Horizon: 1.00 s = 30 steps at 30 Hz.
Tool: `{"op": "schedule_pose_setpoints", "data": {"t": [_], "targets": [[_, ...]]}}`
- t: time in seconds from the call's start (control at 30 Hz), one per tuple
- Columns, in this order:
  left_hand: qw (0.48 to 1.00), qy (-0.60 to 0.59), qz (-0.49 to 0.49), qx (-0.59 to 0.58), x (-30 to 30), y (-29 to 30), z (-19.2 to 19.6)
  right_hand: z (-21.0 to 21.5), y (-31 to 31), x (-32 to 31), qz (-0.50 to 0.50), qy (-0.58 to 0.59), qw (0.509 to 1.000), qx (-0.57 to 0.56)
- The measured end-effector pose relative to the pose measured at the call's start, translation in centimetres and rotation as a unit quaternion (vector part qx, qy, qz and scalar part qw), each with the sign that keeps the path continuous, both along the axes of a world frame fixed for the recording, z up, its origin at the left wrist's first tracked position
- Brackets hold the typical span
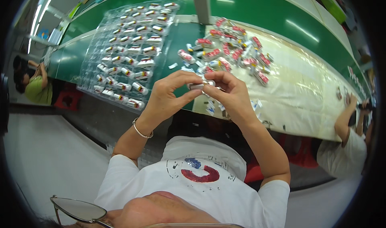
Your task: The person sits at a green assembly table and repeatedly picks up small white tubes and red labels. They wrap the labels around the tubes by hand and place the finished items into a clear plastic tray.
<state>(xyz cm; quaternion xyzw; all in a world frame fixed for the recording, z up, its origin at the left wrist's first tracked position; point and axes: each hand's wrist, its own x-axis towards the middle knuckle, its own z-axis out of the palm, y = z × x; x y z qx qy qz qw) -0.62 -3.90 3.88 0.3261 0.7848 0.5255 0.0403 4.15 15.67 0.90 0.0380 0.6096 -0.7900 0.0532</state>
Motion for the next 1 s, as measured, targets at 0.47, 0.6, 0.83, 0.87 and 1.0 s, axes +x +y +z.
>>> {"op": "schedule_pose_setpoints", "data": {"t": [0.47,0.6,0.83,0.87,1.0], "targets": [[0.964,-0.051,0.232,0.115,-14.2,-14.8,-0.7,2.7,-2.3,-3.5,0.051,-0.006,0.998,0.043],[0.917,0.076,0.39,-0.036,-21.7,-25.1,-3.3,2.0,0.5,-3.2,-0.023,-0.028,0.994,0.099],[0.846,0.253,0.346,-0.317,-27.7,-30.6,-3.4,1.1,5.2,-1.4,-0.145,-0.034,0.984,0.1],[0.854,0.26,0.316,-0.321,-28.3,-30.9,-3.4,1.2,5.5,-1.2,-0.152,-0.03,0.983,0.098],[0.896,0.172,0.258,-0.318,-30.1,-32.3,-2.9,1.5,6.8,-0.5,-0.176,-0.015,0.98,0.093]]}}
